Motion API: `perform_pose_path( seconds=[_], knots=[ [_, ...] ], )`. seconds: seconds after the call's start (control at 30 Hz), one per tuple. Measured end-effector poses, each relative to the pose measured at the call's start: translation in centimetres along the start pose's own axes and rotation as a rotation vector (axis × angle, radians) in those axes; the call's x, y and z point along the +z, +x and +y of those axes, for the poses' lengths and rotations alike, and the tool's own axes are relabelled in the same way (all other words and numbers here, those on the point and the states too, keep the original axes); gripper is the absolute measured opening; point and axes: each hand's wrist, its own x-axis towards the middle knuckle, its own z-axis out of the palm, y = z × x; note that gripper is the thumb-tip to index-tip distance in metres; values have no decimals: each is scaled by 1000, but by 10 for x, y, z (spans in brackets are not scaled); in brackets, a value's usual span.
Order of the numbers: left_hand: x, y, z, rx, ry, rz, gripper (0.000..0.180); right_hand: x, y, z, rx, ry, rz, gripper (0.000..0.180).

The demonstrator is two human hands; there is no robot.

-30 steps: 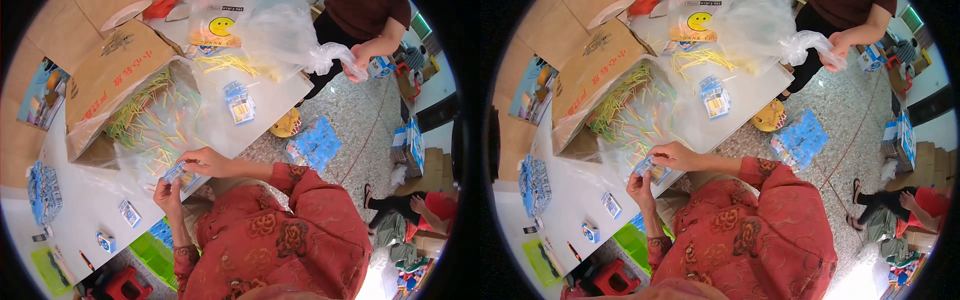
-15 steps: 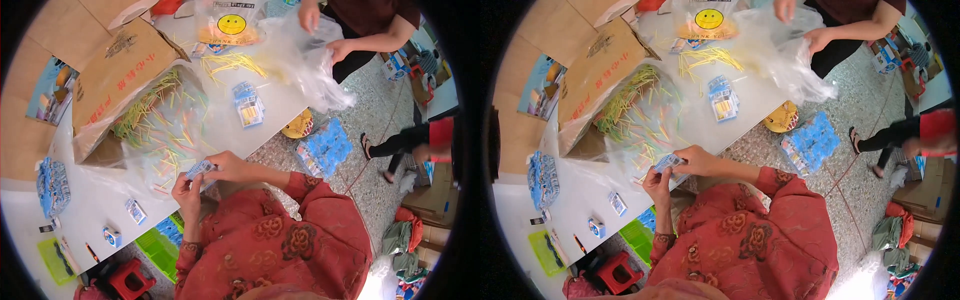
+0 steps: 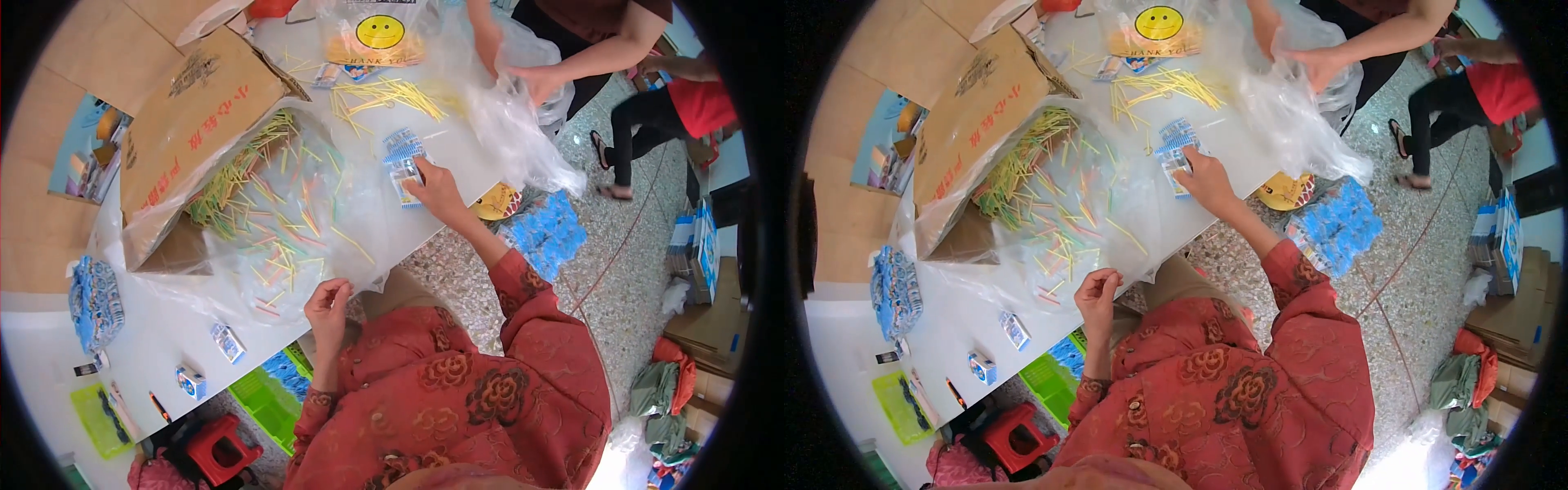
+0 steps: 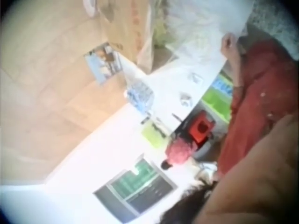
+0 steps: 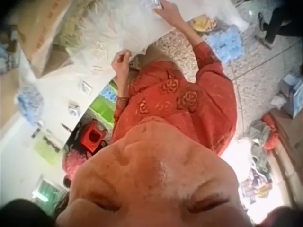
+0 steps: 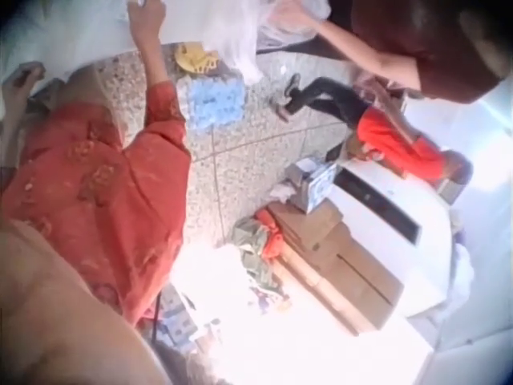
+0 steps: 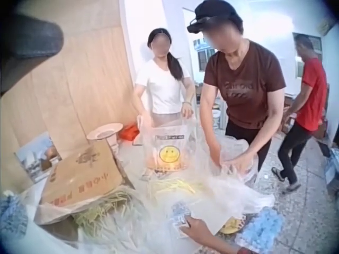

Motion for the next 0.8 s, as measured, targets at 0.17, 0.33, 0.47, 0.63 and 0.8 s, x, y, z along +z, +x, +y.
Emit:
perform_pose_path(
  seconds=[0.17, 0.33, 0.47, 0.63, 0.8],
  knots=[
    [-8, 2, -22, -21, 65, 24, 11, 12, -2, -2, -95, -210, 158, 42],
    [-1, 24, -20, 543, 769, 1, 36, 10, 27, -15, -340, -241, 259, 46],
    [3, 37, -32, 574, 927, -66, 45, 27, 77, -23, -478, -222, 61, 45],
    [4, 39, -38, 514, 954, -44, 48, 84, 137, 0, -505, -453, -198, 34],
    [7, 40, -39, 493, 964, -56, 47, 124, 170, 22, -497, -480, -227, 25]
  ],
)
